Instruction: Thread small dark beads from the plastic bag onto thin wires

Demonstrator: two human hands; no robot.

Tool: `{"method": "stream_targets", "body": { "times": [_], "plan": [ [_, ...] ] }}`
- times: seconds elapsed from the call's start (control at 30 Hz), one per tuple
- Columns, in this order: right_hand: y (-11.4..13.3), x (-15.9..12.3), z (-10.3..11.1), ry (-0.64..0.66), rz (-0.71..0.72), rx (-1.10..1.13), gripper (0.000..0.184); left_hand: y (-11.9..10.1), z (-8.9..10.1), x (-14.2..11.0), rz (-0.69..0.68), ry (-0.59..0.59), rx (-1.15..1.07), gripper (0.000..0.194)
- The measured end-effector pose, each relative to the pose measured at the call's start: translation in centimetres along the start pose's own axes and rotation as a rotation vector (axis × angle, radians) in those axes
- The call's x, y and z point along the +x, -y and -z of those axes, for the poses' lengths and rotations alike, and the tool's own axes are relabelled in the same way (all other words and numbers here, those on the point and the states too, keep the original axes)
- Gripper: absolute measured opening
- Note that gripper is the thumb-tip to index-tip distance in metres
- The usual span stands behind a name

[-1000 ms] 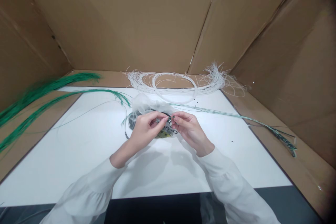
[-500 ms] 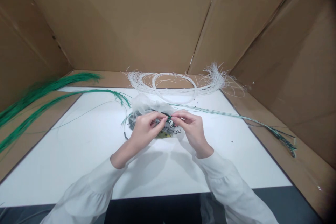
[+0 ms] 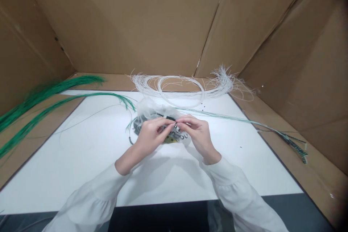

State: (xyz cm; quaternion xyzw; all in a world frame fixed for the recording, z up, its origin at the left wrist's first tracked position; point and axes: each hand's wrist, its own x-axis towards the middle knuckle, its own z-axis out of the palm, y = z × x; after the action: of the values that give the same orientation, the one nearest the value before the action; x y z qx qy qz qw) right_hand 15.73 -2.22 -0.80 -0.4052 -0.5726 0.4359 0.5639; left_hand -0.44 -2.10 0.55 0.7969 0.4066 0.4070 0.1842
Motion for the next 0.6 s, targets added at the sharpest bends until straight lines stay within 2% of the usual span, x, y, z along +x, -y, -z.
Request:
{"method": "stream_targets", "body": {
  "times": [0.33,0.53,0.6],
  "plan": [
    [-0.24,0.04,0.18,0.013,0.020,-0.013,0.007,0.07,-0.06,0.06,-0.033,-0.011,0.009,0.015],
    [-0.14,0.10,0.44,0.033,0.132,-0.201,0.009,0.63,-0.26,0.10,-0.004,0.021,0.021,0.015],
    [-0.08,0.14,0.47,0.046,0.124,-0.219,0.009,0.86,-0.31,0.07,0.040,0.045,-0.026,0.016]
  ]
}}
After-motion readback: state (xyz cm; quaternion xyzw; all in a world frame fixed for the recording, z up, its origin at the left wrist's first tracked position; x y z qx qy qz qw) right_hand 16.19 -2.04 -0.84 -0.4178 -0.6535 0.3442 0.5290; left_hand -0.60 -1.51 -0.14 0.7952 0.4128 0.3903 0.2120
